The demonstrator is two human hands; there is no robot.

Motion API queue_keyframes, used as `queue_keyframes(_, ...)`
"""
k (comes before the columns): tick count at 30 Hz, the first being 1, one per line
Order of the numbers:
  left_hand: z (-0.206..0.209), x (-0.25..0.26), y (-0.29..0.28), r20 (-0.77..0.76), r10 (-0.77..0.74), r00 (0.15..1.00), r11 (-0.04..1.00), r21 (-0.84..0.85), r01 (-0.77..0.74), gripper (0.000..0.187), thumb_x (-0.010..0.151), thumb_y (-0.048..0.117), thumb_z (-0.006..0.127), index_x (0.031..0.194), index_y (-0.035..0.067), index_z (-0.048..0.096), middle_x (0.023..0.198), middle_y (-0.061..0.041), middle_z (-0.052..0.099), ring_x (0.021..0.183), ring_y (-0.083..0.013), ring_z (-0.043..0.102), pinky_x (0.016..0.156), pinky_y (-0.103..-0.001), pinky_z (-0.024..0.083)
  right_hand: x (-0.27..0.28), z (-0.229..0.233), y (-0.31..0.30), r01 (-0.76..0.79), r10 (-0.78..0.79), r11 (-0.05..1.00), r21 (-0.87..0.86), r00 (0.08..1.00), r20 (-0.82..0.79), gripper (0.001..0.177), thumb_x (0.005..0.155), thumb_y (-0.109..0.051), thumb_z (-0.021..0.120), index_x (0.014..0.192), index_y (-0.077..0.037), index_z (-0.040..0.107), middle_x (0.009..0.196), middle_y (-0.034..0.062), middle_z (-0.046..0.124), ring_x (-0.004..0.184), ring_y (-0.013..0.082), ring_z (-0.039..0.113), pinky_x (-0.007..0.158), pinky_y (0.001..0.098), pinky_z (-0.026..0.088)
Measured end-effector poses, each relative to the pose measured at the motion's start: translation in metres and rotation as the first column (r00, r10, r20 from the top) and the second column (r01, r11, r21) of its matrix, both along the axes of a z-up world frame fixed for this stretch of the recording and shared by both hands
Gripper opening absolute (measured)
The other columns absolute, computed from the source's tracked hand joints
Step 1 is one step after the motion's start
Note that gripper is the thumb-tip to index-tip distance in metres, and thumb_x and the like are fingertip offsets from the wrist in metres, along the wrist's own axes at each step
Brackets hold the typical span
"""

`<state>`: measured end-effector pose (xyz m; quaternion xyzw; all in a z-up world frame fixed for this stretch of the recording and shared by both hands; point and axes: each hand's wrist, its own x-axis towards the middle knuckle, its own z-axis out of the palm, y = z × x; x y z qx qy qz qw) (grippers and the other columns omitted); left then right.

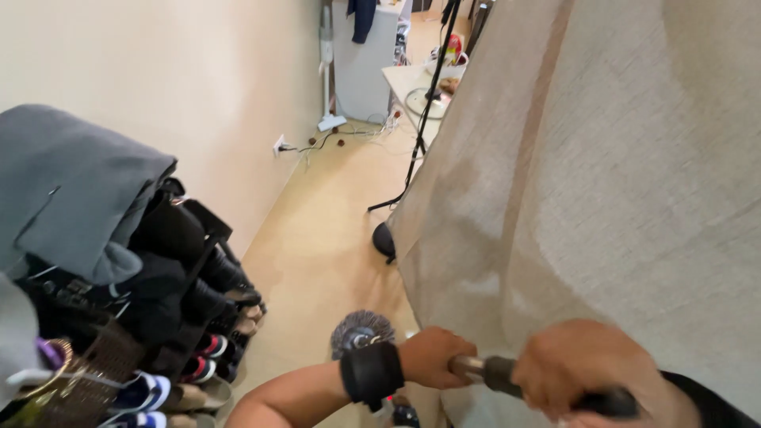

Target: The person mops a light-colored tiled floor in a living area using a spin mop. They move the mop back and forth across the floor, navigating around a black sofa, a shoe rack, and a curtain partition.

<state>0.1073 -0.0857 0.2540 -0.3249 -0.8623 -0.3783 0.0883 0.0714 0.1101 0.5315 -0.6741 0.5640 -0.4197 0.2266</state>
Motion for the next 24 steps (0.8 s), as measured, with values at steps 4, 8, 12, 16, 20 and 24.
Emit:
queue_keyframes(4, -0.022, -0.012, -0.010, 0.162, 0.233, 0.959, 0.889, 0.363, -0.277, 0.029, 0.084, 0.026, 0.078, 0.105, 0.013, 0.064, 0.081, -0.011, 0.068, 0.073, -0.0335, 0.070, 0.063, -0.042, 0.054, -0.018, -0.027, -0.025, 0.085, 0.002, 0.976, -0.199, 0.916, 0.400, 0.034, 0.096, -0.030, 0.075, 0.086, -0.004, 0.055, 0.069, 0.0104, 0.061, 0.064, 0.0263, 0.066, 0.068, 0.0434, 0.059)
queue_keyframes(8, -0.045, -0.035, -0.020, 0.055, 0.273, 0.960, 0.869, 0.413, -0.271, 0.032, 0.078, 0.018, 0.078, 0.105, 0.010, 0.064, 0.081, -0.013, 0.070, 0.074, -0.0339, 0.071, 0.065, -0.041, 0.056, -0.042, -0.061, -0.034, 0.167, 0.053, 0.933, -0.318, 0.811, 0.583, 0.033, 0.090, -0.024, 0.081, 0.087, -0.005, 0.054, 0.067, 0.0108, 0.062, 0.061, 0.0207, 0.062, 0.061, 0.0370, 0.055)
queue_keyframes(12, -0.060, -0.070, -0.032, -0.057, 0.433, 0.900, 0.834, 0.403, -0.376, 0.029, 0.082, 0.018, 0.080, 0.105, 0.010, 0.066, 0.077, -0.013, 0.069, 0.071, -0.0347, 0.070, 0.063, -0.041, 0.056, -0.074, -0.055, -0.056, 0.233, 0.003, 0.925, -0.301, 0.786, 0.618, 0.030, 0.093, -0.018, 0.080, 0.090, -0.004, 0.053, 0.071, 0.0116, 0.061, 0.065, 0.0205, 0.059, 0.065, 0.0376, 0.053)
queue_keyframes(16, -0.057, -0.094, -0.043, -0.018, 0.507, 0.862, 0.757, 0.489, -0.434, 0.032, 0.080, 0.018, 0.078, 0.107, 0.010, 0.066, 0.077, -0.013, 0.069, 0.070, -0.0334, 0.072, 0.064, -0.039, 0.059, -0.104, -0.047, -0.083, 0.225, 0.014, 0.914, -0.336, 0.812, 0.583, 0.022, 0.095, -0.011, 0.073, 0.096, -0.004, 0.052, 0.074, 0.0106, 0.060, 0.066, 0.0188, 0.057, 0.066, 0.0374, 0.053)
queue_keyframes(20, -0.062, -0.117, -0.055, -0.024, 0.610, 0.792, 0.708, 0.464, -0.532, 0.034, 0.079, 0.018, 0.079, 0.109, 0.008, 0.068, 0.075, -0.014, 0.068, 0.069, -0.0344, 0.071, 0.063, -0.040, 0.058, -0.127, -0.046, -0.108, 0.306, -0.019, 0.878, -0.369, 0.792, 0.611, 0.018, 0.094, -0.001, 0.068, 0.096, -0.004, 0.050, 0.075, 0.0130, 0.060, 0.064, 0.0178, 0.057, 0.064, 0.0360, 0.053)
queue_keyframes(24, -0.052, -0.134, -0.068, -0.051, 0.669, 0.742, 0.686, 0.427, -0.589, 0.039, 0.078, 0.019, 0.078, 0.112, 0.005, 0.066, 0.077, -0.014, 0.068, 0.070, -0.0343, 0.071, 0.064, -0.040, 0.057, -0.148, -0.043, -0.129, 0.324, -0.032, 0.869, -0.373, 0.790, 0.612, 0.016, 0.094, 0.003, 0.065, 0.096, -0.003, 0.050, 0.076, 0.0141, 0.061, 0.066, 0.0180, 0.059, 0.066, 0.0356, 0.054)
